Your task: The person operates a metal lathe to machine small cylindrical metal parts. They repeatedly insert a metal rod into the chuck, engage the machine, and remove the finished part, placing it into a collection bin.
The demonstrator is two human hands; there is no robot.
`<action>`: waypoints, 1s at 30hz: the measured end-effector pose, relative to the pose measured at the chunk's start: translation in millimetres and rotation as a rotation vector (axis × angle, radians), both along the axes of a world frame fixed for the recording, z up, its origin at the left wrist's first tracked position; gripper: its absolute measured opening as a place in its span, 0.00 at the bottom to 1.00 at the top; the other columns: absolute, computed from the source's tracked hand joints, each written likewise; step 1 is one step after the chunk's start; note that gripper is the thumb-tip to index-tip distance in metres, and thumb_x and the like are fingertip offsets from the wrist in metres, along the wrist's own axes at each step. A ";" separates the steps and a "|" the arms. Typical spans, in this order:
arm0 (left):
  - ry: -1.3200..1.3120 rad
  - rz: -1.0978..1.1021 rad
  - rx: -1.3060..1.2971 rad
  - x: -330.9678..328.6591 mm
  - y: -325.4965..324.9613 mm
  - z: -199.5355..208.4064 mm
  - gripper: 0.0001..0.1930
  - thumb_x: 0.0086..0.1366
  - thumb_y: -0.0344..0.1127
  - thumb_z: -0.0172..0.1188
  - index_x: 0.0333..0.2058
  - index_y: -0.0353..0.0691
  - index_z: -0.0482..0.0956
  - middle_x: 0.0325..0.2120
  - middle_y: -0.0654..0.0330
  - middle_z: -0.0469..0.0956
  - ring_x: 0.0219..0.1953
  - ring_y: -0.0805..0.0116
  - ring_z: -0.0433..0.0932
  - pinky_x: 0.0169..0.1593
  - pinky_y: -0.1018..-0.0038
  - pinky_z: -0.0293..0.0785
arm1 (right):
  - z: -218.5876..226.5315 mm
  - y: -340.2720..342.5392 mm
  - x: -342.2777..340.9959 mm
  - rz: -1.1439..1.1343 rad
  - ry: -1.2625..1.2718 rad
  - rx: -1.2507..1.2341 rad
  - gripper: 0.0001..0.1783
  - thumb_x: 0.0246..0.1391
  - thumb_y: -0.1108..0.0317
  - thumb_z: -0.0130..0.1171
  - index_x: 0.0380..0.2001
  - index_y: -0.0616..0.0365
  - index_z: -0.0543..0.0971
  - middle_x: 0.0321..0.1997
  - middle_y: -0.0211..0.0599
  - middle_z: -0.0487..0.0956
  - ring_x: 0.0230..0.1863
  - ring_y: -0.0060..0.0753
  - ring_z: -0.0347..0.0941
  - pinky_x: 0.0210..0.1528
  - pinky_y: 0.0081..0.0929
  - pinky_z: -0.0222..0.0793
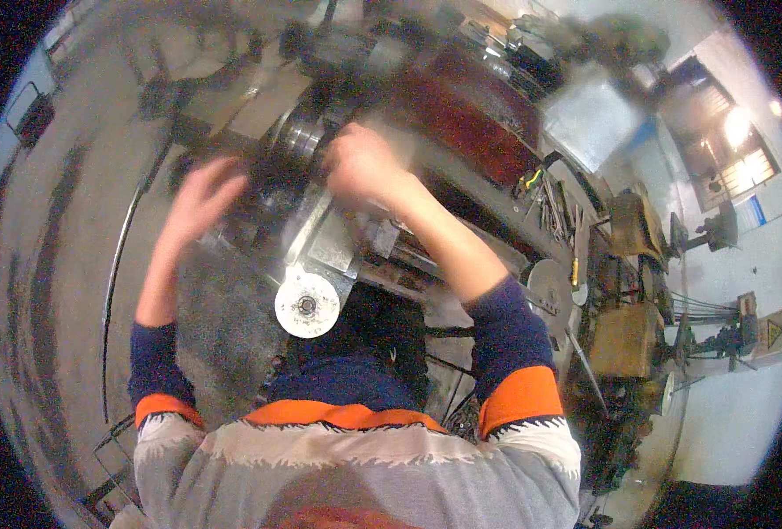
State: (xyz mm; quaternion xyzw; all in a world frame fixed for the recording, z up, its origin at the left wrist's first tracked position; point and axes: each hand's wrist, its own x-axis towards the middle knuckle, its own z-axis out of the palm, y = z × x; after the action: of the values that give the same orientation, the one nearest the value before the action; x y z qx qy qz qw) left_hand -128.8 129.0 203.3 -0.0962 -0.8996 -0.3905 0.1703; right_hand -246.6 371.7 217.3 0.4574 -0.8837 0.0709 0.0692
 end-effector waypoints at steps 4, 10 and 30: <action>-0.014 0.400 -0.374 54.9 -95.9 -0.6 0.19 0.58 0.41 0.55 0.46 0.38 0.72 0.27 0.51 0.77 0.31 0.55 0.76 0.35 0.67 0.71 | -20.1 -22.6 -27.6 -0.216 -0.023 0.219 0.18 0.21 0.63 0.57 0.24 0.46 0.84 0.31 0.34 0.79 0.42 0.39 0.70 0.48 0.30 0.65; -0.346 0.691 -0.381 157.9 -168.6 -35.8 0.18 0.57 0.42 0.56 0.43 0.37 0.72 0.21 0.51 0.75 0.27 0.53 0.75 0.32 0.64 0.69 | -26.4 -32.1 -40.0 -0.260 -0.147 0.162 0.16 0.24 0.63 0.57 0.24 0.47 0.83 0.27 0.40 0.79 0.35 0.41 0.75 0.40 0.30 0.70; -0.670 1.217 -0.650 88.4 -345.8 -73.5 0.12 0.55 0.33 0.49 0.38 0.39 0.75 0.40 0.49 0.75 0.45 0.51 0.74 0.45 0.62 0.70 | -14.5 -40.4 -38.9 -0.240 -0.238 0.228 0.19 0.25 0.64 0.55 0.28 0.51 0.82 0.26 0.46 0.77 0.31 0.47 0.74 0.36 0.36 0.69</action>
State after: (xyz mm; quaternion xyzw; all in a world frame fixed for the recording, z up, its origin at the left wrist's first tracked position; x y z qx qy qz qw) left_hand -40.4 -216.8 129.8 0.4944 -0.8671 0.0483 0.0369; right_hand -285.5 331.3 202.8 0.3420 -0.9362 0.0154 -0.0799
